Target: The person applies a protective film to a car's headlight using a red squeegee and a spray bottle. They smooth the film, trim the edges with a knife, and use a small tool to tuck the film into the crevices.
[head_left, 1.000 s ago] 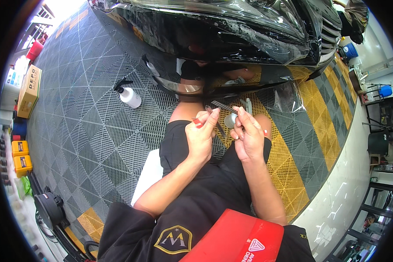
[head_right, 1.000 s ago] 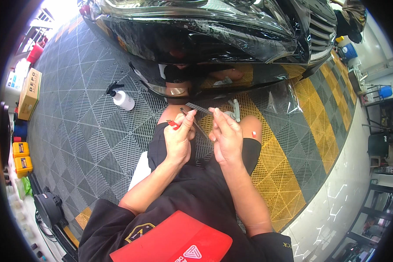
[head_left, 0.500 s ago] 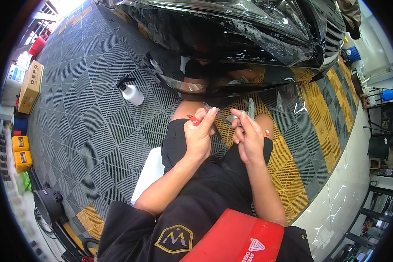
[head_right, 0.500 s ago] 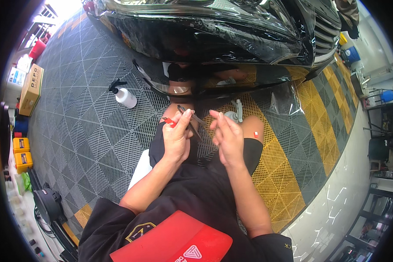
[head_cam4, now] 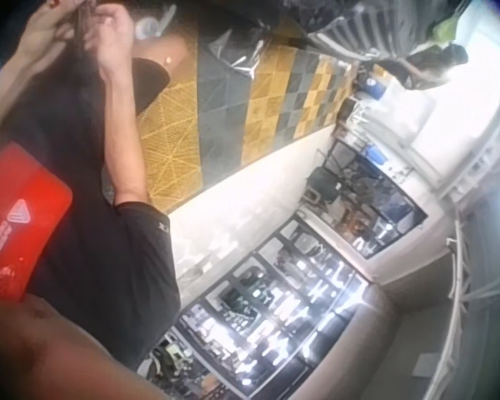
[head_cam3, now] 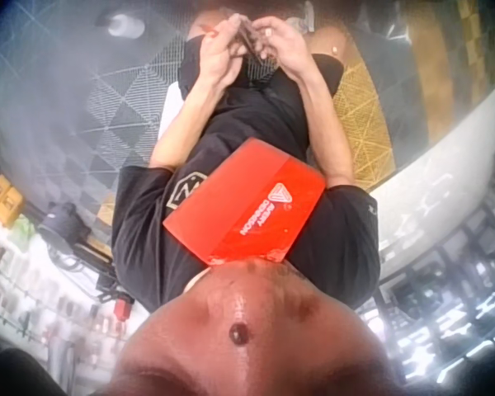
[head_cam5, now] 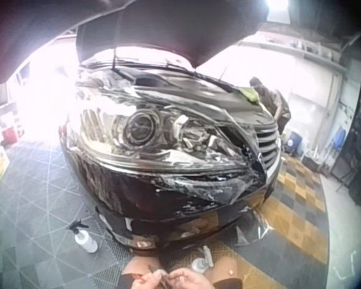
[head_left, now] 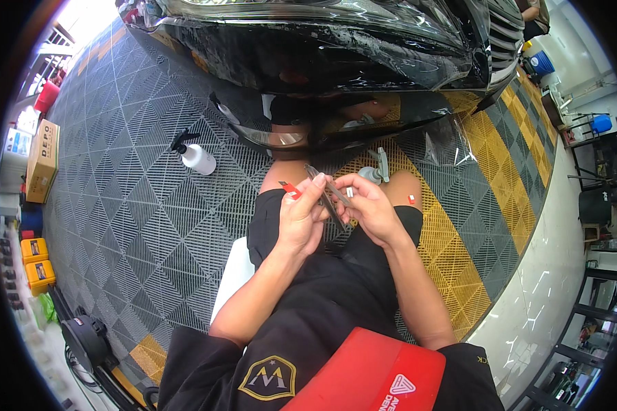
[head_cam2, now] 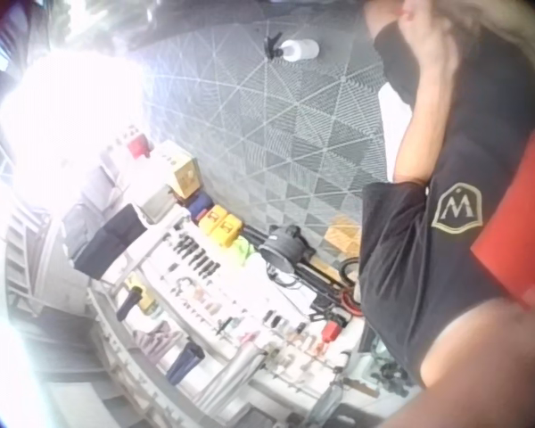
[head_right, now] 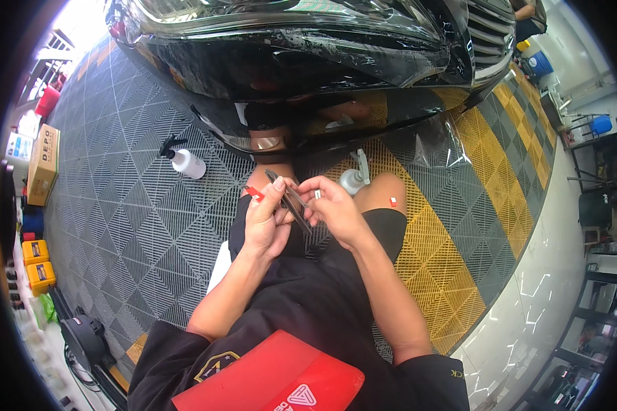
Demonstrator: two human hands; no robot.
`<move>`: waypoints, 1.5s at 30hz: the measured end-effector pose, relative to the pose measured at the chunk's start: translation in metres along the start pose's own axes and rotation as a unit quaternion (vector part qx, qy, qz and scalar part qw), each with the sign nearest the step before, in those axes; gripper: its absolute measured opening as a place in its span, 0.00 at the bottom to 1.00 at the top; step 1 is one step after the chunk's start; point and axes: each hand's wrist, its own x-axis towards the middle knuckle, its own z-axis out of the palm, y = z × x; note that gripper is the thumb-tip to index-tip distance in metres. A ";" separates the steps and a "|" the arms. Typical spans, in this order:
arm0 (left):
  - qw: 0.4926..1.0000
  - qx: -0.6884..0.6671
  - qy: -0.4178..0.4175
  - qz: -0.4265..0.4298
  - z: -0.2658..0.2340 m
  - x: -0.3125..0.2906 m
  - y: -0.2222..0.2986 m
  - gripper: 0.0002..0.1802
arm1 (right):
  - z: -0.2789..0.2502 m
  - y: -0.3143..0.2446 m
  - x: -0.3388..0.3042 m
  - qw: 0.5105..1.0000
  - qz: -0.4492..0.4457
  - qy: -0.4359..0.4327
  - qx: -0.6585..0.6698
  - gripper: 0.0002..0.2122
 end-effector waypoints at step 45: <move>0.998 0.034 -0.040 -0.046 -0.006 -0.005 0.000 0.15 | 0.012 0.011 0.002 0.998 -0.060 -0.001 0.023 0.06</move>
